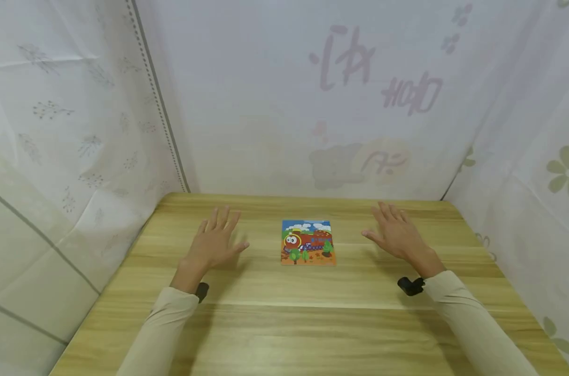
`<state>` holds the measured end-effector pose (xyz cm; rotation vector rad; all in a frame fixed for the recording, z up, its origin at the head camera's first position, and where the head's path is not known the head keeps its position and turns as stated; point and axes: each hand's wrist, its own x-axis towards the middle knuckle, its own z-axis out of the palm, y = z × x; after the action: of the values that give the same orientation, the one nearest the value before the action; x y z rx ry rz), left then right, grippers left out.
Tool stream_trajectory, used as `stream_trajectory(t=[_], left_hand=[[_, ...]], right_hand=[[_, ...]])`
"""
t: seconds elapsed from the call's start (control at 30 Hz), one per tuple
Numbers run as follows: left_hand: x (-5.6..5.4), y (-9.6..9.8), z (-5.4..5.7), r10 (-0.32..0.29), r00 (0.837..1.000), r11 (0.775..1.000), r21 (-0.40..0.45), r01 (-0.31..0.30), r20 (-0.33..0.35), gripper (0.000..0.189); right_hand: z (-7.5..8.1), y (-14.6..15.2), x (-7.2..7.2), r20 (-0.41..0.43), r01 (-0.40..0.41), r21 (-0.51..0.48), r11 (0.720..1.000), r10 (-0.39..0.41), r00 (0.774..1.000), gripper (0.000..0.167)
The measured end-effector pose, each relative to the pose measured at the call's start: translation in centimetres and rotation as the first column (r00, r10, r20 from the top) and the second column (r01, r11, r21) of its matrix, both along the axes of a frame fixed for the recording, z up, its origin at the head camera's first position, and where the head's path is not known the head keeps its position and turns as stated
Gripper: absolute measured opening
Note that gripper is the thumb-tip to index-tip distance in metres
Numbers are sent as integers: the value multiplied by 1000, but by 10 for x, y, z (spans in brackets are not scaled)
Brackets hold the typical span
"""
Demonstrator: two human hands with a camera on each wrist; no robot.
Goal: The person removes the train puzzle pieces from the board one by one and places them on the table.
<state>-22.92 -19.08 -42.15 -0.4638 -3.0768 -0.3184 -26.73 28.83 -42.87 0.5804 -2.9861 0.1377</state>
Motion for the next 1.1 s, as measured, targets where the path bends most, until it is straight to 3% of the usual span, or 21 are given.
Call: stream_trajectory(t=[0.27,0.53,0.83,1.1], left_hand=[[-5,8,-2,-16,1000,1000,-19,16,2,83],[-12,19,-8,-25,999,1000,17,25,21,86],[-18,46,-21,-84,990,990,122,70,113,89],[-25,73,-37,-151,961,977,181,109,234,91]], right_hand=[[-4,-5,-4,30,1,-3,1000,-1,1000,84],[-10,-12,-10,44,-15,-22,1000,16,999,85],[-18,-30,-19,87,-42,-103,994,51,995,83],[-26,-54,-30,162,-40,-207,978,74,984,74]])
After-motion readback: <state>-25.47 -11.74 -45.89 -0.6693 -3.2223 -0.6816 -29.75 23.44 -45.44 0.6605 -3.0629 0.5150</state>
